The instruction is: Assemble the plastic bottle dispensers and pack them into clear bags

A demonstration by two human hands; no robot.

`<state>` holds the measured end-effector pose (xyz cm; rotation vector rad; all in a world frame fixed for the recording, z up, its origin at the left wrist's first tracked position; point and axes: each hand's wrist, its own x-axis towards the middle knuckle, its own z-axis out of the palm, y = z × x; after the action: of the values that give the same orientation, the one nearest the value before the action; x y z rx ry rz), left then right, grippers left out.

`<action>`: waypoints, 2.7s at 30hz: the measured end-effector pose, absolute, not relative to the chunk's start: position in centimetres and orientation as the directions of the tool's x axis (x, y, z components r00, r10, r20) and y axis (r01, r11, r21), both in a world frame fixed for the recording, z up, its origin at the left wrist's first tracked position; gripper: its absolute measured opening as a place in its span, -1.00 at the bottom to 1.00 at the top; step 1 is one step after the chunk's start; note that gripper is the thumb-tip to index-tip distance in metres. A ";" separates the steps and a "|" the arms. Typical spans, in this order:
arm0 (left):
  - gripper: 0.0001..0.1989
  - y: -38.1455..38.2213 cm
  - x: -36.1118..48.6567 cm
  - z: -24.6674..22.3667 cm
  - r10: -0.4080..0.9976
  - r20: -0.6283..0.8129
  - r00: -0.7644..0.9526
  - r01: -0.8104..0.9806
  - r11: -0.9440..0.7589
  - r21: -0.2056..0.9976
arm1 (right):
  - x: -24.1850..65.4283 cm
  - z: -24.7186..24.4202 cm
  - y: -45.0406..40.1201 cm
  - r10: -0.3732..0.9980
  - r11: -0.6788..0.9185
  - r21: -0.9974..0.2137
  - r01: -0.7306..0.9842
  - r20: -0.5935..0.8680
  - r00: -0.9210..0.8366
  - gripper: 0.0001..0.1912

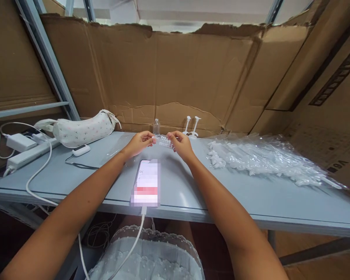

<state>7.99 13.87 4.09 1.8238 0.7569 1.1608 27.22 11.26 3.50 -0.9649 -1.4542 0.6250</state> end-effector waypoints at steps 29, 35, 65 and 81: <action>-0.59 12.2 8.1 4.9 0.828 0.170 0.534 -0.080 -0.150 0.985 | 28.5 4.9 8.9 0.385 0.715 -0.033 0.698 0.852 -0.354 -0.76; -0.64 12.0 8.4 4.8 0.845 0.244 0.475 -0.119 -0.214 0.970 | 27.8 5.0 8.5 0.400 0.742 -0.203 0.639 0.899 -0.179 -0.69; -0.70 11.7 9.2 5.0 0.877 -0.041 0.479 -0.146 0.126 0.981 | 27.7 4.5 9.2 0.285 0.723 -0.166 0.670 0.956 -0.072 -0.86; -0.74 11.0 10.6 4.5 0.815 0.484 0.317 -0.122 -0.471 0.874 | 27.4 4.3 11.2 0.827 0.401 -0.914 0.063 0.391 0.403 -0.78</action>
<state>10.64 11.00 4.50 1.6794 0.6335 1.3010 27.41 11.17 4.32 -1.0559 -1.0528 0.6174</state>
